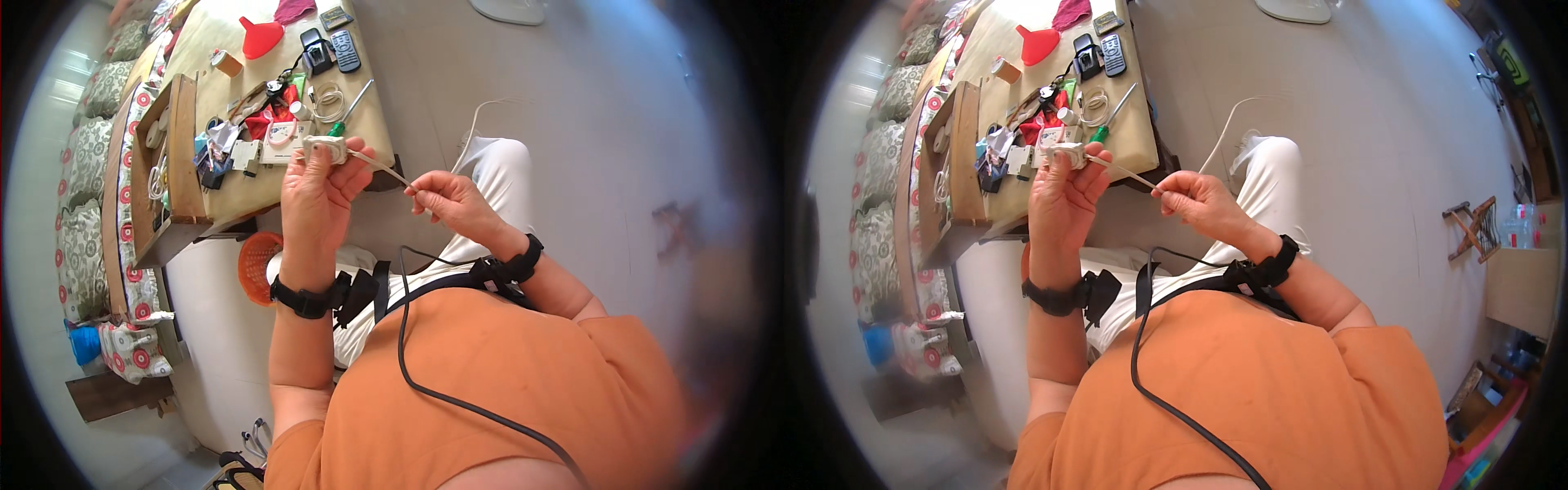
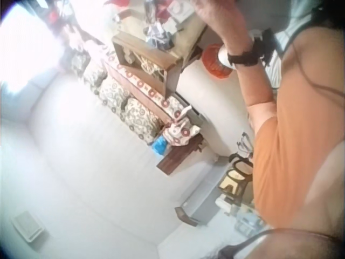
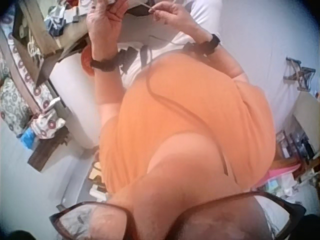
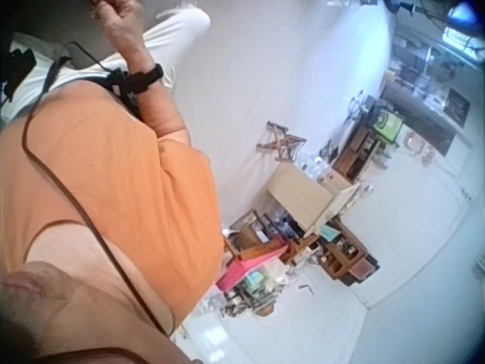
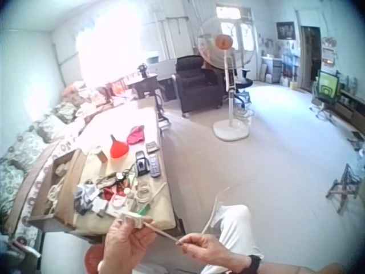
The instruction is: The person uses a screwdriver to disassemble a white electrical plug, handles the internal wiring and contacts, then places the parts into a green plastic colander before sorting through other small items in a drawer.
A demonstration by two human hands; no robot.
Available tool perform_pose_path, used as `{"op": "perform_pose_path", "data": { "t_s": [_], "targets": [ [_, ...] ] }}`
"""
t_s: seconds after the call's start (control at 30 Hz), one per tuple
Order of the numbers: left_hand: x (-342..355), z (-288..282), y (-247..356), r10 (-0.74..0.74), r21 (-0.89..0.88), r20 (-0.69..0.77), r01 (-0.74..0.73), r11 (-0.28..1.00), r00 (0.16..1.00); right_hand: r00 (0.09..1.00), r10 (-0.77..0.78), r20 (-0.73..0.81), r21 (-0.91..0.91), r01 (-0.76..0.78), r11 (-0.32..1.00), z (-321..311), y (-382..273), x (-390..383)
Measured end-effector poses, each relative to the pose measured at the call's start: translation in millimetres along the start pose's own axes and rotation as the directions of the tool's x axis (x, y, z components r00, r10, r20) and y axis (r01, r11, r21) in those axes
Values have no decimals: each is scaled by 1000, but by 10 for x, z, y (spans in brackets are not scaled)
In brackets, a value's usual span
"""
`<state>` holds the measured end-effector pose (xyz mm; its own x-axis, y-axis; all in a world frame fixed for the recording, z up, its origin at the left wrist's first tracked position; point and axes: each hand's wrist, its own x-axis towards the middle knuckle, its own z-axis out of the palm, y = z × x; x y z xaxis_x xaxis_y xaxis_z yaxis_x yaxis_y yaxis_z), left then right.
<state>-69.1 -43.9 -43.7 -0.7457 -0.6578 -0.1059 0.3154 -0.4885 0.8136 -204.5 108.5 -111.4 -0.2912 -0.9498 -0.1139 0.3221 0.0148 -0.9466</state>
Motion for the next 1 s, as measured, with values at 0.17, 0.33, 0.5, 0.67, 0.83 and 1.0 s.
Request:
{"op": "perform_pose_path", "data": {
  "t_s": [0.17, 0.33, 0.5, 0.67, 0.83, 1.0],
  "targets": [
    [-64, -111, 33, 48, -9, -61, -49, 999, 997, 992, -91, -87, -58, 86, 995, -20, -8, 38],
    [-142, -259, 4, 38, -55, -60, -41, 998, 997, 994, -41, -103, -11, 40, 999, 23, -53, 15],
    [-203, -350, -35, 29, -42, -78, -33, 999, 997, 991, -5, -134, -11, 4, 1000, 48, -94, 5],
    [-276, -473, -54, 3, -14, -101, -4, 1000, 995, 984, -23, -176, -104, 5, 995, 119, -76, 6],
    [-410, -537, -122, 11, 53, -156, -3, 999, 988, 990, -36, -135, -174, 12, 985, 266, -159, -40],
    [-521, -914, -224, 76, 670, -293, 148, 728, 953, 988, 13, -153, 57, -4, 998, 150, -188, 137]
  ]
}}
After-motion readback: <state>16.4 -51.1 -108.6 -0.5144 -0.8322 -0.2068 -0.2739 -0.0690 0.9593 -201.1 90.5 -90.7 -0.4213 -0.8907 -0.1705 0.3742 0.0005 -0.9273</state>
